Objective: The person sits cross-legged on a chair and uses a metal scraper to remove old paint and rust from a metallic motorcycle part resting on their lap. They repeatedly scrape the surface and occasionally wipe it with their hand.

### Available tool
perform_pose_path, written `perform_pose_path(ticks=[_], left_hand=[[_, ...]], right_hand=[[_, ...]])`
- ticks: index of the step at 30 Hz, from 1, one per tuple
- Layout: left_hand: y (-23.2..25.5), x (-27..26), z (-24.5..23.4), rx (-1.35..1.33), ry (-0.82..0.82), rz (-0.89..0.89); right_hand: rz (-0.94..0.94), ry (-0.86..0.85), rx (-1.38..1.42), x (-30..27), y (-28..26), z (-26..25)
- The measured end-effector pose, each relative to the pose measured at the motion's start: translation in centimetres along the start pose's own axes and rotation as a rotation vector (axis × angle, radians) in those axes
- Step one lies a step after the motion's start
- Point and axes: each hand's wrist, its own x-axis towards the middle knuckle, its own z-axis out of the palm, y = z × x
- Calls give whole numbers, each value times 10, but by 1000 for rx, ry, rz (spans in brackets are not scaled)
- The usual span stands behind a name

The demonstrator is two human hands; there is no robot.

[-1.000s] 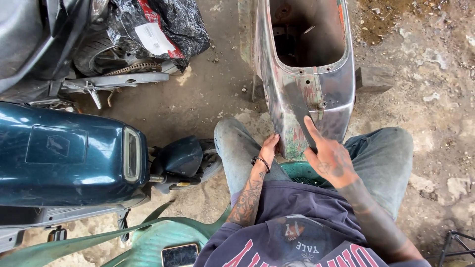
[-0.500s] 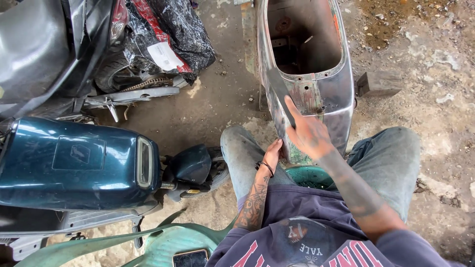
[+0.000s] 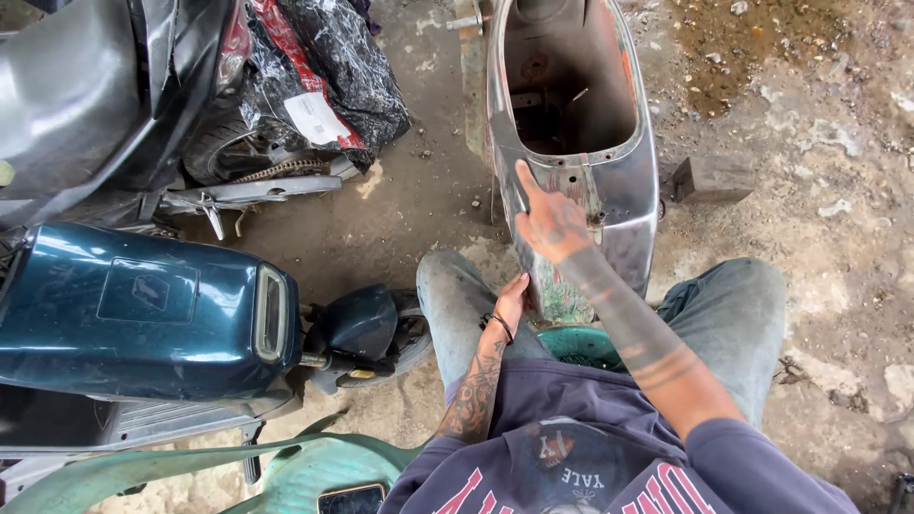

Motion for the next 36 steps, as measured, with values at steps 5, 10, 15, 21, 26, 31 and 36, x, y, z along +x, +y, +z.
perform_pose_path(ticks=[5, 10, 15, 21, 26, 31, 36], left_hand=[[25, -25, 17, 17, 6, -21], [8, -6, -6, 4, 12, -45], [22, -20, 21, -35, -3, -42], [29, -22, 15, 44, -6, -14], [24, -18, 5, 61, 37, -28], [52, -47, 39, 57, 8, -38], [37, -43, 35, -22, 32, 2]], right_hand=[[-43, -4, 67, -30, -13, -10], [171, -124, 30, -110, 14, -11], [215, -190, -22, -109, 21, -12], [19, -37, 13, -17, 5, 2], [-12, -24, 93, 1, -5, 9], [204, -186, -110, -84, -14, -6], [292, -245, -105, -94, -17, -10]])
